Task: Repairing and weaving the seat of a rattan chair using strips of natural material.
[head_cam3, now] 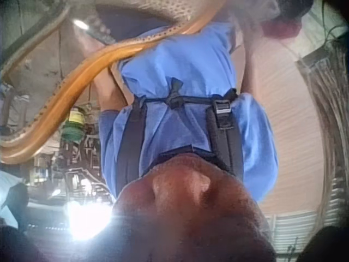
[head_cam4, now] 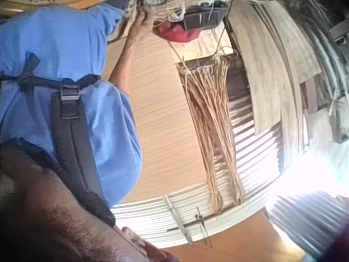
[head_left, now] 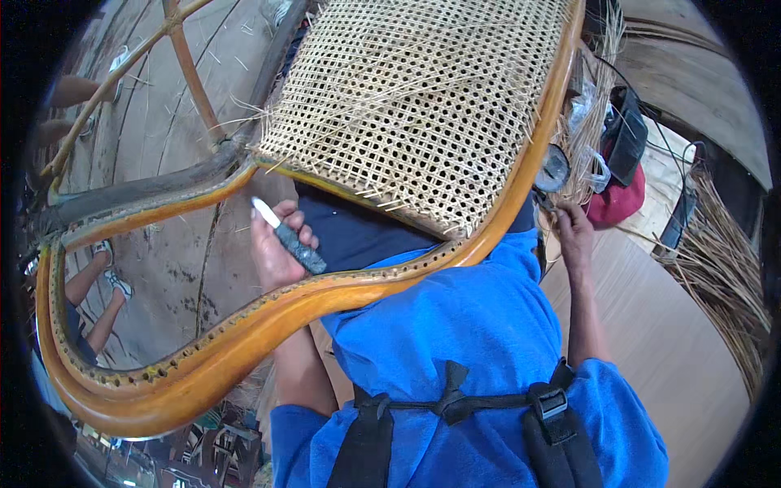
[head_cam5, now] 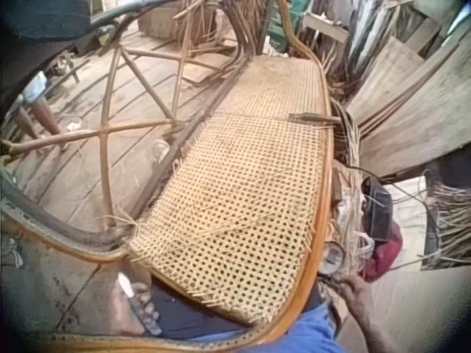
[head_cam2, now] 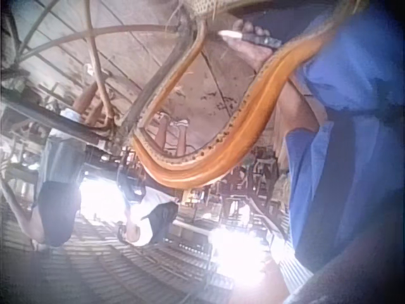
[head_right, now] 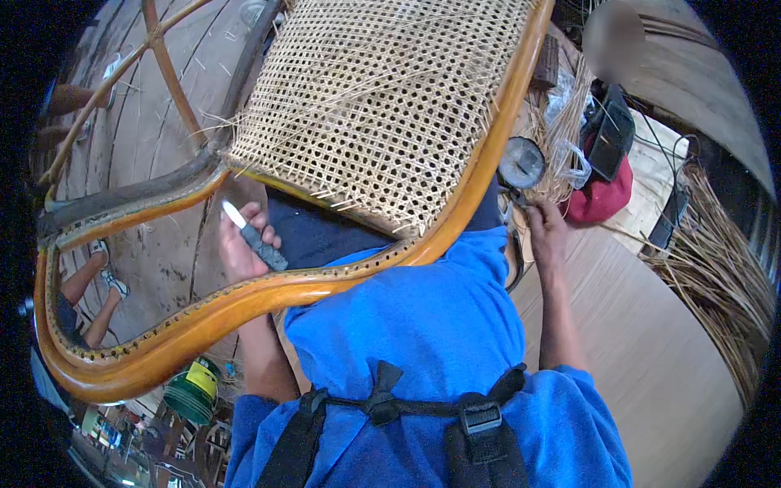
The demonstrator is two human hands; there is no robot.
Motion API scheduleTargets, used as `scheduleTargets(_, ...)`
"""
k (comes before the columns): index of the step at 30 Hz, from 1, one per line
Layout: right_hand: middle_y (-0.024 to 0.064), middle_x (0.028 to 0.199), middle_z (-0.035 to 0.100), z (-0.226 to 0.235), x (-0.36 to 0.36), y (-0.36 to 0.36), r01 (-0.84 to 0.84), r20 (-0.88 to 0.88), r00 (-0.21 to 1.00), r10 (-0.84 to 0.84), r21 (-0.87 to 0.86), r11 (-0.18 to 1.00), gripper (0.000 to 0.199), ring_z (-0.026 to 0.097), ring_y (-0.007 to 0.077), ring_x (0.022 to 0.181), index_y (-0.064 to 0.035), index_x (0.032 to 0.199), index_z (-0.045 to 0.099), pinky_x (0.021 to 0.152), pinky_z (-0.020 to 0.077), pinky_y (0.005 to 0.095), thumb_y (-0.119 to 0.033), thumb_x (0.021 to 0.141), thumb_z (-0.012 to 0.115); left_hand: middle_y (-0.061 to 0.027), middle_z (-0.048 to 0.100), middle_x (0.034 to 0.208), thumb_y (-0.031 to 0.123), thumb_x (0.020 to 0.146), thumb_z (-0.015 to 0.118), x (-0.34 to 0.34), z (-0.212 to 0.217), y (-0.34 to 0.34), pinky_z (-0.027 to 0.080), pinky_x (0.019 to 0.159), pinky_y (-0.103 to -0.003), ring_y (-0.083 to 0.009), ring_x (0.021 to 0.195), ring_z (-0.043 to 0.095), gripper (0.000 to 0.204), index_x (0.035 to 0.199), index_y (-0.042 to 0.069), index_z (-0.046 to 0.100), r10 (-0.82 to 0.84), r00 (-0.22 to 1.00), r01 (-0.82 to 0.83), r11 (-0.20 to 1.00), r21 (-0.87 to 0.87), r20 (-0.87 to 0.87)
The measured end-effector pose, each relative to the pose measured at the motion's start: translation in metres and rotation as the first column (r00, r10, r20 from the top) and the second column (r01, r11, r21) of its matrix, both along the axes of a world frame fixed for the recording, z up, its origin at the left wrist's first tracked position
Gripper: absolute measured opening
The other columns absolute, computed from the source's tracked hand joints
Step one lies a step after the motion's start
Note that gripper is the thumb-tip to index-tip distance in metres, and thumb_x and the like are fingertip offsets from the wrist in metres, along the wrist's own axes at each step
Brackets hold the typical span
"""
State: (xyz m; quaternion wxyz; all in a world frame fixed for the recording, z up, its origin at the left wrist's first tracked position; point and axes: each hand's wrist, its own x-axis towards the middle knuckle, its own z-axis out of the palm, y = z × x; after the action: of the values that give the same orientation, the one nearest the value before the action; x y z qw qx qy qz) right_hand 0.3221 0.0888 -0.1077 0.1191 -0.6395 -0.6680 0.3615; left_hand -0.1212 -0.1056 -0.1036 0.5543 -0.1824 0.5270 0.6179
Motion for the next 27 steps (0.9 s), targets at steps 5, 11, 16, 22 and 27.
scheduleTargets(5, 0.0127, 0.090, 0.063, -0.020, 0.001, -0.015, -0.284, 0.229, 0.937, 0.263, 0.064, 0.957, 0.015, 0.062, 0.0252, 0.086, -0.0036, 0.095, 0.063, 0.077, 0.0483, 0.0343, -0.005, 0.082, 0.057, -0.0030, 0.053, 0.081, 0.048, 0.095, 0.040, 0.007, 0.002, -0.051, 0.047, 0.058, -0.033, -0.0173, 0.068, 0.052, 0.046, 0.105, 0.006, 0.056, 0.147, 0.987, -0.158, 0.957, 0.244, 0.062)
scheduleTargets(11, 0.0164, 0.088, 0.060, -0.044, 0.025, -0.018, -0.459, 0.391, 0.829, 0.400, 0.064, 0.886, 0.013, 0.058, 0.0340, 0.086, -0.0026, 0.089, 0.064, 0.076, 0.0458, 0.0418, -0.010, 0.079, 0.058, 0.0003, 0.045, 0.078, 0.039, 0.095, 0.049, 0.027, 0.032, -0.047, 0.042, 0.057, -0.025, -0.0094, 0.066, 0.045, 0.035, 0.095, 0.005, 0.058, -0.056, 0.974, 0.073, 0.995, 0.069, -0.220)
scheduleTargets(16, 0.0170, 0.091, 0.060, -0.032, 0.031, -0.008, -0.443, 0.386, 0.819, 0.424, -0.044, 0.895, 0.017, 0.057, 0.0367, 0.090, -0.0040, 0.090, 0.064, 0.077, 0.0455, 0.0443, -0.011, 0.075, 0.060, 0.0006, 0.045, 0.072, 0.034, 0.093, 0.054, 0.028, 0.021, -0.025, 0.040, 0.051, -0.023, -0.0089, 0.059, 0.044, 0.029, 0.092, 0.005, 0.057, -0.104, 0.964, 0.118, 0.992, 0.043, -0.246)
scheduleTargets(22, 0.0211, 0.085, 0.062, -0.007, 0.003, -0.012, -0.179, 0.367, 0.919, 0.148, 0.052, 0.983, 0.019, 0.061, 0.0388, 0.080, -0.0054, 0.097, 0.062, 0.069, 0.0475, 0.0466, -0.020, 0.087, 0.055, 0.0005, 0.044, 0.064, 0.029, 0.092, 0.056, 0.031, 0.036, -0.004, 0.040, 0.045, -0.025, -0.0100, 0.050, 0.045, 0.023, 0.086, 0.008, 0.052, -0.174, 0.958, 0.191, 0.980, 0.058, -0.226)
scheduleTargets(27, 0.0212, 0.087, 0.063, -0.009, 0.005, -0.003, -0.156, 0.377, 0.916, 0.137, 0.021, 0.988, 0.020, 0.062, 0.0367, 0.083, -0.0033, 0.095, 0.062, 0.071, 0.0483, 0.0440, -0.021, 0.088, 0.055, 0.0006, 0.044, 0.064, 0.027, 0.091, 0.059, 0.033, 0.036, 0.009, 0.043, 0.046, -0.026, -0.0110, 0.049, 0.046, 0.019, 0.083, 0.011, 0.050, -0.173, 0.969, 0.182, 0.983, 0.031, -0.177)
